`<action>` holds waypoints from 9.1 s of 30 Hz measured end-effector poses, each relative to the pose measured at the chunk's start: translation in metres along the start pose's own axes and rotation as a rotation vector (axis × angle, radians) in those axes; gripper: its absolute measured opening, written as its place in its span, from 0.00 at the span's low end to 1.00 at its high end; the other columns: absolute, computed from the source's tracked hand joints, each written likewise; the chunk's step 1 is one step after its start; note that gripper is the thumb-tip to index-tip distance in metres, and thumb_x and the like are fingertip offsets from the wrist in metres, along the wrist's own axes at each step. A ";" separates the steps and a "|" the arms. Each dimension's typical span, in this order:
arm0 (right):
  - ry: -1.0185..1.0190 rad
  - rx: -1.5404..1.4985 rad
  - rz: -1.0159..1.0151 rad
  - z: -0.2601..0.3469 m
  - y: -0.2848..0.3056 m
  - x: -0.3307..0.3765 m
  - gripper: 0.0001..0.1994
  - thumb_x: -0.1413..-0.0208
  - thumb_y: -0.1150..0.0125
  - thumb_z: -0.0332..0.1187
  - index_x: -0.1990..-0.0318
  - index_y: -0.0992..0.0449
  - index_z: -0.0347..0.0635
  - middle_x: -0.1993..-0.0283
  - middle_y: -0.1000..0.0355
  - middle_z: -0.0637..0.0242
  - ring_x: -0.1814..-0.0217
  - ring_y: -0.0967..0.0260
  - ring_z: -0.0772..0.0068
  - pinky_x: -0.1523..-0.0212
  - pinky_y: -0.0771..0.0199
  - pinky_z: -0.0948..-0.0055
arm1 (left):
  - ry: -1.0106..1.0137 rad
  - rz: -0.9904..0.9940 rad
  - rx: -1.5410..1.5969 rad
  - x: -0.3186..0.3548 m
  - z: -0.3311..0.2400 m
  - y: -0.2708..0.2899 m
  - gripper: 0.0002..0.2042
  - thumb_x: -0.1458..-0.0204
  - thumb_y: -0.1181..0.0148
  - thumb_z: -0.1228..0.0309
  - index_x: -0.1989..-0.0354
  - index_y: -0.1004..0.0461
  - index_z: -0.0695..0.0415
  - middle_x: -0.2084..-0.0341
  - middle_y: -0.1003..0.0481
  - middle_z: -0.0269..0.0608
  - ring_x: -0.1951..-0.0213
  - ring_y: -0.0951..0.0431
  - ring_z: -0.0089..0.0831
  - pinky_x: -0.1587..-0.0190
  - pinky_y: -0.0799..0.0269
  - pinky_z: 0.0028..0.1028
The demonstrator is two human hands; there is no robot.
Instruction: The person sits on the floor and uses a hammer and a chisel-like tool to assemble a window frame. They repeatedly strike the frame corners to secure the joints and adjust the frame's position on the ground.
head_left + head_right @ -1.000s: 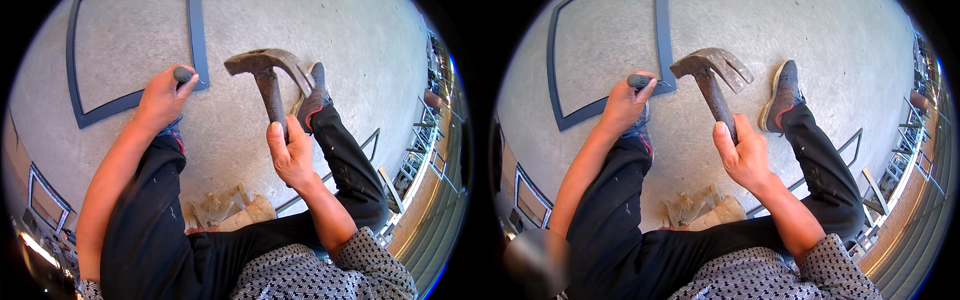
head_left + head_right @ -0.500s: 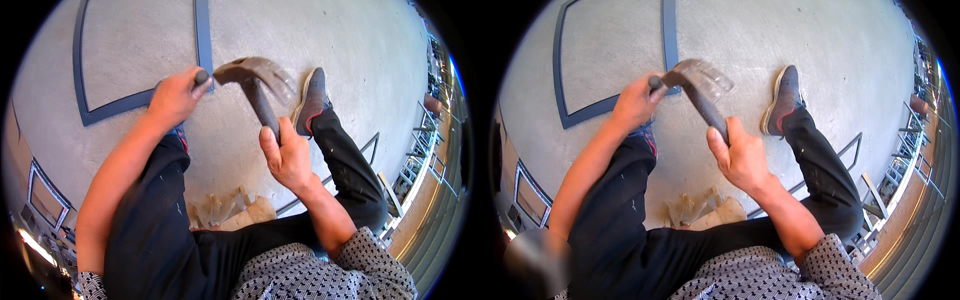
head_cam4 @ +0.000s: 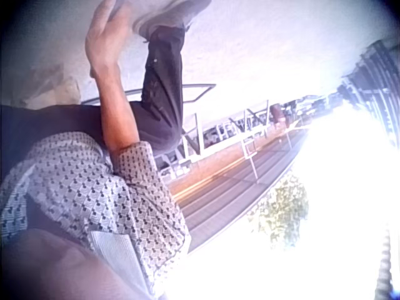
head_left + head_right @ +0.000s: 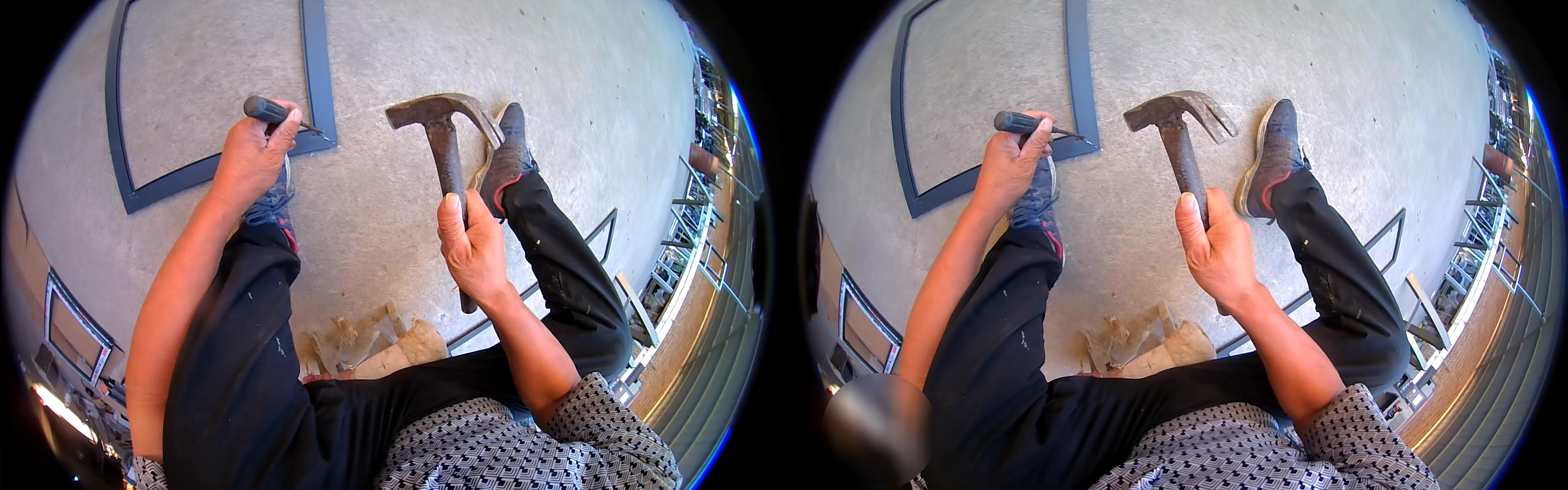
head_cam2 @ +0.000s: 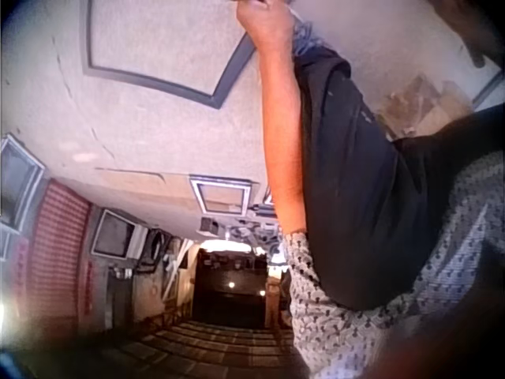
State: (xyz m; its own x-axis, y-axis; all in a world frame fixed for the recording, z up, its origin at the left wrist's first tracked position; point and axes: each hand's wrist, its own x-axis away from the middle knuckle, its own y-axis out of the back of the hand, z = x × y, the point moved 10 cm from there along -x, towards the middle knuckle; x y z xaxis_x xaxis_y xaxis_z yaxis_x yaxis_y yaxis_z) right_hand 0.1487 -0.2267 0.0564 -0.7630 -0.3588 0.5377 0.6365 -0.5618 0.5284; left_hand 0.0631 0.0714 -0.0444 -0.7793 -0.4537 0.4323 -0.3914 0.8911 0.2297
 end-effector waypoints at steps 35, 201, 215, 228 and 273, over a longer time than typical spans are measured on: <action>0.165 0.026 -0.008 0.051 0.001 -0.008 0.20 0.28 0.42 0.47 0.62 0.28 0.37 0.79 0.32 0.65 0.77 0.35 0.78 0.74 0.32 0.69 | -0.147 0.066 -0.240 0.000 -0.029 -0.015 0.13 0.31 0.42 0.59 0.53 0.23 0.56 0.70 0.26 0.35 0.66 0.28 0.28 0.58 0.29 0.31; -0.141 -0.574 -0.032 0.099 -0.182 -0.179 0.14 0.37 0.34 0.32 0.64 0.31 0.30 0.77 0.31 0.62 0.81 0.33 0.71 0.82 0.34 0.66 | 0.254 -0.842 0.630 0.056 0.101 0.187 0.17 0.36 0.33 0.56 0.61 0.26 0.58 0.68 0.28 0.31 0.69 0.27 0.23 0.65 0.22 0.31; -0.311 -0.901 0.449 0.066 -0.294 -0.077 0.16 0.30 0.38 0.41 0.52 0.29 0.35 0.59 0.26 0.62 0.58 0.25 0.68 0.54 0.19 0.57 | 0.329 -0.725 0.243 0.079 0.083 0.201 0.15 0.43 0.27 0.61 0.63 0.23 0.59 0.72 0.24 0.31 0.72 0.25 0.22 0.66 0.28 0.27; -0.322 -0.935 0.241 0.057 -0.219 -0.195 0.15 0.31 0.37 0.35 0.47 0.33 0.37 0.54 0.26 0.61 0.53 0.23 0.63 0.47 0.18 0.56 | 0.397 -0.569 0.080 0.075 0.101 0.236 0.11 0.45 0.31 0.65 0.63 0.23 0.59 0.74 0.25 0.30 0.73 0.28 0.19 0.68 0.31 0.26; 0.089 0.174 0.152 0.091 -0.110 -0.272 0.28 0.34 0.42 0.49 0.42 0.23 0.27 0.53 0.19 0.45 0.50 0.21 0.54 0.45 0.24 0.61 | 0.092 -0.162 -0.698 0.070 0.043 0.159 0.23 0.50 0.28 0.74 0.44 0.22 0.56 0.52 0.19 0.50 0.49 0.19 0.51 0.47 0.25 0.38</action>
State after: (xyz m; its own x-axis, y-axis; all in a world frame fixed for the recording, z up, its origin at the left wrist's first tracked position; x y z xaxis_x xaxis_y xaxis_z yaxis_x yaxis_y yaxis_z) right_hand 0.2961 0.0009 -0.0880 -0.6592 -0.4975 0.5638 0.7485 -0.3624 0.5554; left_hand -0.0748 0.1815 -0.0151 -0.6816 -0.6063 0.4098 -0.0708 0.6120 0.7877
